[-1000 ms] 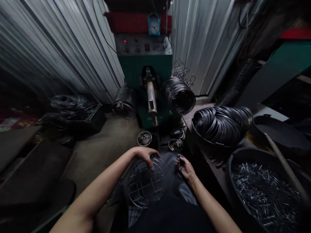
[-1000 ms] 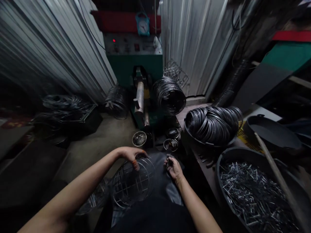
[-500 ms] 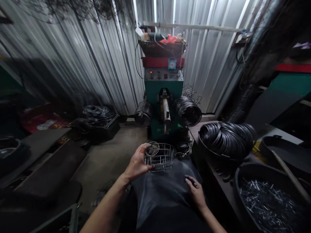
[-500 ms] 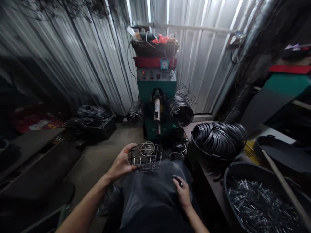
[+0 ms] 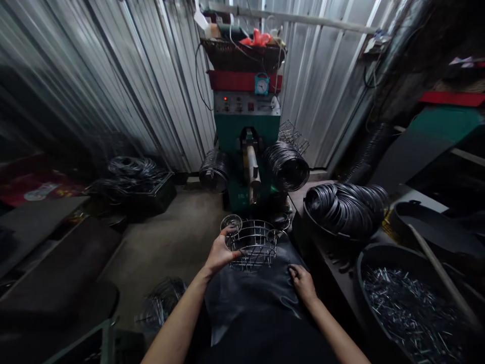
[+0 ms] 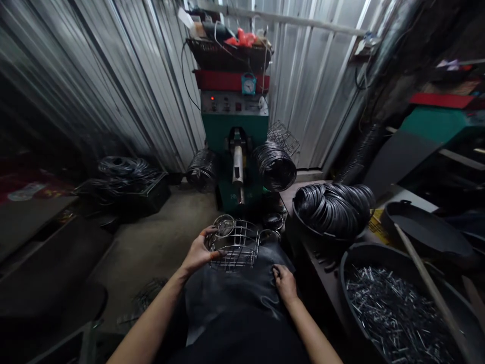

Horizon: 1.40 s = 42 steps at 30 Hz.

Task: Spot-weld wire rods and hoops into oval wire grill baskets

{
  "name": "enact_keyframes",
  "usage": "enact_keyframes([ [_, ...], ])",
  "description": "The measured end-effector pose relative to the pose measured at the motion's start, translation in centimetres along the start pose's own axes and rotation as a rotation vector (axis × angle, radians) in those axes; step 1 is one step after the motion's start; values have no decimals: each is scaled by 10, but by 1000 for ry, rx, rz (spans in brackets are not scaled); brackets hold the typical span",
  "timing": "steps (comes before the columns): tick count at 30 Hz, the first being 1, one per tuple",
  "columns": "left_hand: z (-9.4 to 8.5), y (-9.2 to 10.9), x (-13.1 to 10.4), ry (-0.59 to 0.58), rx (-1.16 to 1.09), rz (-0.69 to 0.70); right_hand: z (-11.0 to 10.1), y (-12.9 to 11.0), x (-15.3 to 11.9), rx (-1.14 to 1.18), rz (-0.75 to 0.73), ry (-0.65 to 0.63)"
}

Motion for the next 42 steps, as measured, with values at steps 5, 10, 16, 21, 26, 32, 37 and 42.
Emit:
enact_keyframes([
  [5, 3, -9, 20, 12, 55, 74, -14, -45, 20, -5, 18, -113],
  [10, 10, 0, 43, -31, 198, 229, -18, -154, 42, -84, -163, -359],
  [16, 10, -8, 46, -8, 75, 144, -18, -206, 63, 2, -163, -436],
  [21, -8, -35, 25, 90, -258, -100, -36, -158, 71, 296, 142, -303],
  [26, -9, -49, 4, 122, -352, -217, -26, -123, 59, 373, 351, -294],
  [32, 8, -62, -11, 181, -485, -304, -2, -127, 43, 287, 283, -354],
  [37, 13, -70, -18, 162, -491, -345, 14, -126, 37, 228, 191, -394],
  [42, 16, -76, -23, 139, -453, -360, 26, -120, 34, 197, 154, -442],
])
Point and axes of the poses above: each hand's wrist, its own x-axis towards the middle knuckle, its own z-axis out of the palm, y = z × x, the point moved 2 cm from there along x, towards the middle knuckle, and after that the axes turned 13 degrees about z, right-handed, at the moved point
